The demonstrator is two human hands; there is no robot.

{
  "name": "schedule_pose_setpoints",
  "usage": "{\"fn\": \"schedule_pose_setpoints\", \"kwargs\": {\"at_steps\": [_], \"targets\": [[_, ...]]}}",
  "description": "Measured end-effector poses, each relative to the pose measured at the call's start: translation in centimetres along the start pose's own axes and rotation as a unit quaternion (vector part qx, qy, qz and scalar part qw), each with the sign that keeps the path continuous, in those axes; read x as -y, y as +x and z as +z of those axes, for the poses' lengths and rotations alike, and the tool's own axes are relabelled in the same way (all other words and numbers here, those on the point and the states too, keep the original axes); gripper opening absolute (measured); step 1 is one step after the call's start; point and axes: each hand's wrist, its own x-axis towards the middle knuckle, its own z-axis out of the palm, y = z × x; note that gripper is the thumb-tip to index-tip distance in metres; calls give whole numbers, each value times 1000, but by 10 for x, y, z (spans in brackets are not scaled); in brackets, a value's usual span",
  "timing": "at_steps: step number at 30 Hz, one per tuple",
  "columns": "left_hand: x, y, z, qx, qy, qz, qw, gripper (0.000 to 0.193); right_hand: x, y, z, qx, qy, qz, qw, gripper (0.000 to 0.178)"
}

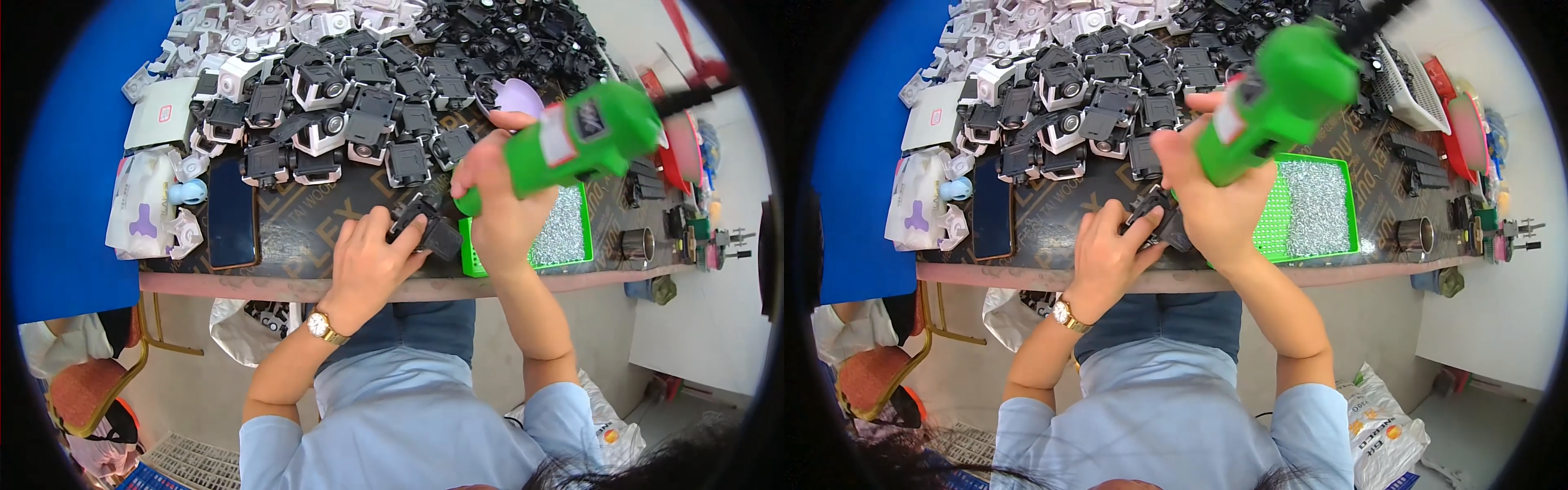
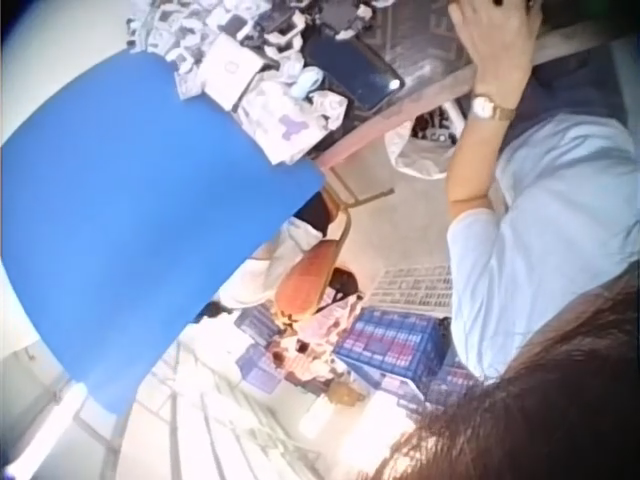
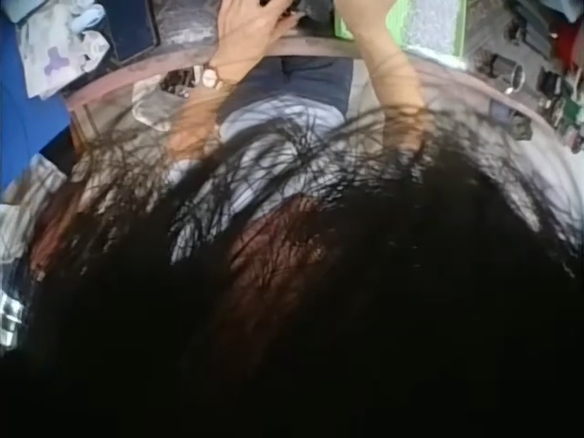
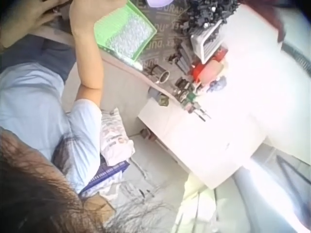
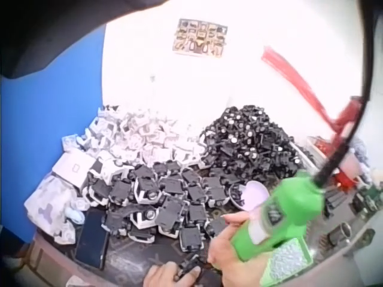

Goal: The person assembles small electronic housings by hand, securing plastic parts together with screws using an electric screwdriver on a factory production line.

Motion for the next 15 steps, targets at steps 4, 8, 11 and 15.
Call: {"fn": "schedule_pose_setpoints", "kwargs": {"at_steps": [4,8,11,15], "targets": [[1,-5,-1,0,13,-4,1000,48,27,-4,-32,-52,111,-43,991,44],[3,-6,1,6,14,1,1000,50,26,-23,-57,-24,22,2,999,51],[1,-4,1,2,9,2,1000,50,16,-29,-58,-26,1,-2,1000,51],[0,-3,0,8,10,-5,1000,51,10,-30,-58,-17,0,-1,1000,50]]}}
